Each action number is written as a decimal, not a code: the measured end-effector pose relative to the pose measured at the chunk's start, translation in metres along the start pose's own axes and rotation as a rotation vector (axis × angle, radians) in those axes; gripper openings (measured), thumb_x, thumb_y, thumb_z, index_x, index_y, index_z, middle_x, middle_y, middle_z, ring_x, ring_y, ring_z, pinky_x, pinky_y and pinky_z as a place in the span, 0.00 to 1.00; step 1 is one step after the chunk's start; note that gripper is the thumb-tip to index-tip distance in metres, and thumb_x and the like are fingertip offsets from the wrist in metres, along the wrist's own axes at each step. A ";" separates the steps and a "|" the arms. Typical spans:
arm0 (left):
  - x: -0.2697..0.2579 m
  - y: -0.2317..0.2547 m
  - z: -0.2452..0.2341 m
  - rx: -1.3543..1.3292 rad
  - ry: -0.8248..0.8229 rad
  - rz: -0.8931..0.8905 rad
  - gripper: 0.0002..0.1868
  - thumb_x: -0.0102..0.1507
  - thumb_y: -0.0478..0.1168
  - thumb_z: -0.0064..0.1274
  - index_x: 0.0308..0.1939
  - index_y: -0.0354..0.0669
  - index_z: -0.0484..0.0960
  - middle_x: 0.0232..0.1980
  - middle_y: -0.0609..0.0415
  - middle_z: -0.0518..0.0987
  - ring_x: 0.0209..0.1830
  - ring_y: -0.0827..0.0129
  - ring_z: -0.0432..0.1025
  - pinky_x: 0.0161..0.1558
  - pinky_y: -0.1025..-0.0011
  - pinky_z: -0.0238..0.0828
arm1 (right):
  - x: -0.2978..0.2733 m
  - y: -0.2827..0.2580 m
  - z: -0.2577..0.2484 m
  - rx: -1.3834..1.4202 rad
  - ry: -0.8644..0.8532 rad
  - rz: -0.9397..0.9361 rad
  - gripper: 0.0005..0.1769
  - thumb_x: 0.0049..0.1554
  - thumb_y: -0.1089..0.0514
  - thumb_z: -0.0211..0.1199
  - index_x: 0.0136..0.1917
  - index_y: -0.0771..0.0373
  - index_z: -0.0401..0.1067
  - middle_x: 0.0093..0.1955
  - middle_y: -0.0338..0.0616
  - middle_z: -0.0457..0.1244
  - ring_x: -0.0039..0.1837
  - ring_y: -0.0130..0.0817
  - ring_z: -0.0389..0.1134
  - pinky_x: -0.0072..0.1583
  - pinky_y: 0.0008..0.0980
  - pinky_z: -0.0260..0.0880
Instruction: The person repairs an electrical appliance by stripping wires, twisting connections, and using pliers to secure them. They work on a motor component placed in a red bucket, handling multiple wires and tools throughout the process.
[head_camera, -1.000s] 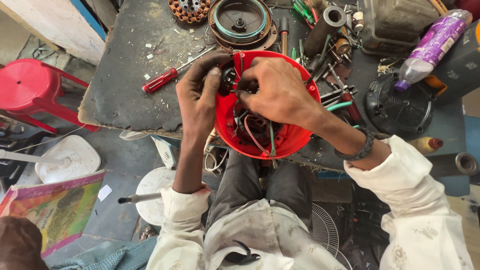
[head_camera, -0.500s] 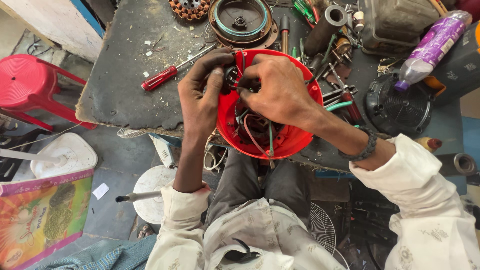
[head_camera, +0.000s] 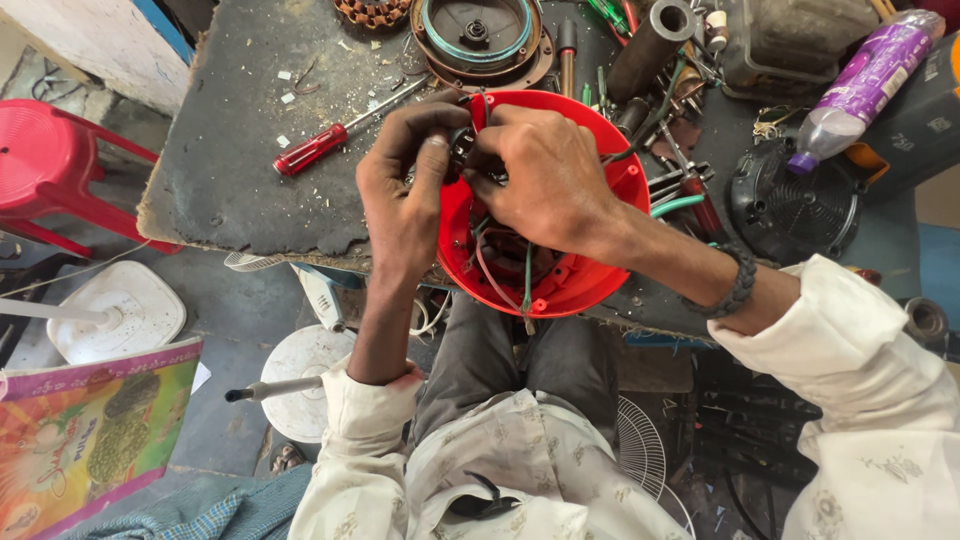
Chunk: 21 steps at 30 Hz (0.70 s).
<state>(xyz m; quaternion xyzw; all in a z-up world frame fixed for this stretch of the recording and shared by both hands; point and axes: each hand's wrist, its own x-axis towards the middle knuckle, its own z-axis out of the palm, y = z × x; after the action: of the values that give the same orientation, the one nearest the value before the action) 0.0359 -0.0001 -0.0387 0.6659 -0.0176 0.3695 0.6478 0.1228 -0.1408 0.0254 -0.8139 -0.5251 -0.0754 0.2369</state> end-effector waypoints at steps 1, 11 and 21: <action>0.000 0.000 0.000 -0.013 0.001 0.002 0.11 0.73 0.29 0.43 0.55 0.33 0.80 0.64 0.46 0.80 0.65 0.66 0.74 0.69 0.68 0.71 | 0.000 0.000 0.001 -0.002 0.008 -0.013 0.12 0.49 0.59 0.73 0.45 0.67 0.78 0.46 0.50 0.67 0.49 0.53 0.71 0.47 0.51 0.68; -0.001 -0.001 0.003 -0.041 0.022 0.013 0.10 0.73 0.28 0.44 0.54 0.33 0.80 0.63 0.48 0.80 0.56 0.73 0.75 0.58 0.75 0.75 | 0.001 0.001 0.005 -0.050 0.031 -0.077 0.11 0.50 0.63 0.70 0.45 0.71 0.75 0.45 0.51 0.66 0.46 0.53 0.70 0.43 0.49 0.68; 0.000 -0.008 -0.003 -0.168 0.006 -0.004 0.10 0.75 0.28 0.43 0.57 0.31 0.80 0.65 0.47 0.80 0.62 0.70 0.75 0.66 0.72 0.73 | -0.003 -0.005 -0.001 -0.047 0.046 -0.060 0.12 0.51 0.59 0.72 0.44 0.69 0.76 0.45 0.50 0.66 0.46 0.52 0.71 0.44 0.49 0.68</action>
<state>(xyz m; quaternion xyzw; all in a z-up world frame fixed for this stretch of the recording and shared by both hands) 0.0383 0.0035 -0.0454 0.6084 -0.0454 0.3674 0.7020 0.1171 -0.1424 0.0268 -0.8013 -0.5416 -0.1132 0.2275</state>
